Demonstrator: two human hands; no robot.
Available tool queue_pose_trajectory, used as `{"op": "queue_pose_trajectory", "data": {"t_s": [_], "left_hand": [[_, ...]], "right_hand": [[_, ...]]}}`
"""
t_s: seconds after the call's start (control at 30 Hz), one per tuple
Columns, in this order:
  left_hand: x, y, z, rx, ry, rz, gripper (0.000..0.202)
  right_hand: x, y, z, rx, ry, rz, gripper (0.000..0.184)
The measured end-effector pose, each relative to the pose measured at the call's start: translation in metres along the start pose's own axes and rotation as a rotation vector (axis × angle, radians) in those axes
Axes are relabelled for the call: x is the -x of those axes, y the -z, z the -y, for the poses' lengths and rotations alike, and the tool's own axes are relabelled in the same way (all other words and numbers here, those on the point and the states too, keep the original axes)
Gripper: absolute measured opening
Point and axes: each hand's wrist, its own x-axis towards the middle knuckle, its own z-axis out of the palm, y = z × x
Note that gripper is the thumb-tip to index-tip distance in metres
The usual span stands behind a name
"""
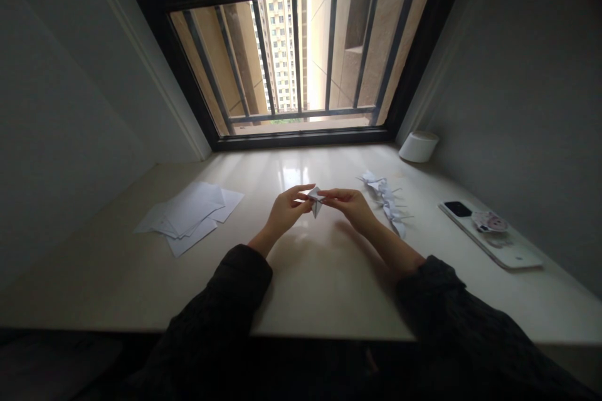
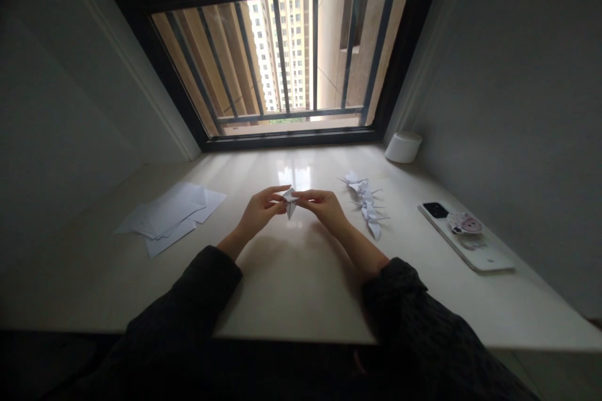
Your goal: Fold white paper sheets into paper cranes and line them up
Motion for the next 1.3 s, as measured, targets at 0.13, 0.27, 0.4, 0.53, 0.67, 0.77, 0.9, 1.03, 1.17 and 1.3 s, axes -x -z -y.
{"op": "queue_pose_trajectory", "data": {"t_s": [0.13,0.27,0.4,0.53,0.67,0.77,0.9,1.03,1.17,1.3], "left_hand": [[0.000,0.004,0.000,-0.169,-0.100,-0.084,0.038],[0.000,0.003,0.002,-0.232,-0.149,-0.177,0.028],[0.000,-0.002,0.003,-0.090,-0.069,-0.203,0.030],[0.001,-0.006,0.001,0.028,-0.044,-0.230,0.029],[0.001,-0.007,0.001,0.036,-0.065,-0.221,0.026],[0.001,-0.007,0.003,0.032,-0.048,-0.218,0.026],[0.000,-0.007,0.007,0.044,0.009,-0.211,0.028],[-0.001,-0.008,0.009,0.087,0.080,-0.218,0.031],[-0.001,-0.012,0.012,0.171,0.114,-0.238,0.032],[-0.001,-0.017,0.013,0.218,0.121,-0.265,0.037]], "right_hand": [[0.001,-0.002,0.001,-0.028,-0.030,-0.003,0.025],[0.001,-0.004,0.002,-0.040,-0.035,-0.045,0.024],[0.000,-0.003,-0.001,-0.002,-0.063,-0.097,0.030],[-0.001,0.000,-0.008,0.017,-0.087,-0.108,0.032],[-0.002,0.001,-0.014,0.000,-0.098,-0.108,0.031],[-0.003,0.002,-0.016,-0.009,-0.116,-0.107,0.029],[-0.002,0.003,-0.015,0.013,-0.132,-0.117,0.028],[-0.001,0.001,-0.012,0.027,-0.134,-0.137,0.031],[0.000,-0.004,-0.008,-0.022,-0.116,-0.175,0.035],[0.001,-0.009,-0.006,-0.038,-0.073,-0.218,0.036]]}}
